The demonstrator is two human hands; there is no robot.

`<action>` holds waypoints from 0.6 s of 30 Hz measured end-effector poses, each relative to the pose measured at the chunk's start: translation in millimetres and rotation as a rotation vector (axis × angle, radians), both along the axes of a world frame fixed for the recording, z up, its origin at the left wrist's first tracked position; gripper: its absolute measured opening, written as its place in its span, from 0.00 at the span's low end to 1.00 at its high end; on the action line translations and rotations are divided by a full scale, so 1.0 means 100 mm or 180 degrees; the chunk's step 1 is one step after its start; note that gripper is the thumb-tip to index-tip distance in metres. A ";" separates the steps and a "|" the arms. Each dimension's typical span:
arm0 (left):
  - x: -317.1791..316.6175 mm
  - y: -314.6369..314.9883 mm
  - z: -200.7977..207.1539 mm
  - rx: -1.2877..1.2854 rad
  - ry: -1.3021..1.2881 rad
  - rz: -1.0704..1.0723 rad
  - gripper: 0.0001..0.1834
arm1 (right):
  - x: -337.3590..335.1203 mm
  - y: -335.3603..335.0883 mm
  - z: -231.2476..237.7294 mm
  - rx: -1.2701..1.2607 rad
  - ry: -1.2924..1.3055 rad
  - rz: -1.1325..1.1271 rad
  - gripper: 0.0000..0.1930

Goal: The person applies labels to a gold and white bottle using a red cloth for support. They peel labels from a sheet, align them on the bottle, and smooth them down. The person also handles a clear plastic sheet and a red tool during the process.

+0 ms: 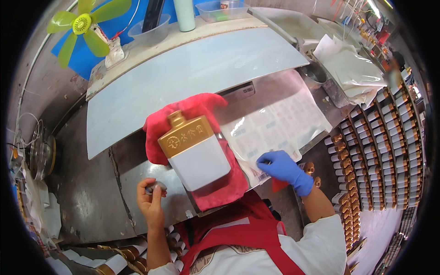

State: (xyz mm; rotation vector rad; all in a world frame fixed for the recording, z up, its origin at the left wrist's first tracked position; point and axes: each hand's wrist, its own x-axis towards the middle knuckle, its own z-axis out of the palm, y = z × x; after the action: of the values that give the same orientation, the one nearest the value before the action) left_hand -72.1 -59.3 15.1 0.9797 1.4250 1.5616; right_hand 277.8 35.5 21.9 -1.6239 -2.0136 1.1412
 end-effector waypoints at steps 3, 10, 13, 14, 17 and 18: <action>0.02 -0.01 0.00 -0.0042 -0.0022 0.0070 0.09 | 0.34 0.26 0.03 -0.0296 0.0077 -0.0355 0.12; 0.04 -0.12 -0.09 -0.0071 0.0081 0.0457 0.05 | 1.33 0.48 0.52 0.0545 0.0580 -0.1656 0.10; 0.11 -0.12 -0.12 -0.0085 0.0215 0.0486 0.05 | 2.08 0.44 0.45 0.0494 0.0907 -0.2338 0.12; 0.13 -0.10 -0.14 -0.0104 0.0267 0.0431 0.04 | 2.48 0.44 0.31 0.0841 0.0355 -0.2436 0.14; 0.21 -0.07 -0.12 -0.0106 0.0435 0.0403 0.04 | 2.55 0.44 0.13 0.2061 -0.1710 -0.2461 0.21; 0.24 -0.06 -0.09 -0.0091 0.0518 0.0412 0.04 | 2.31 0.46 0.12 0.1920 -0.1252 -0.2353 0.25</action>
State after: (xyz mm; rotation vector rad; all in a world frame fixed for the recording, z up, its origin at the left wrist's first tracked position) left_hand -48.0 -65.4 6.1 1.0348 1.6477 1.5788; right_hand 509.2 81.6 34.2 -2.0404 -1.4691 -0.0480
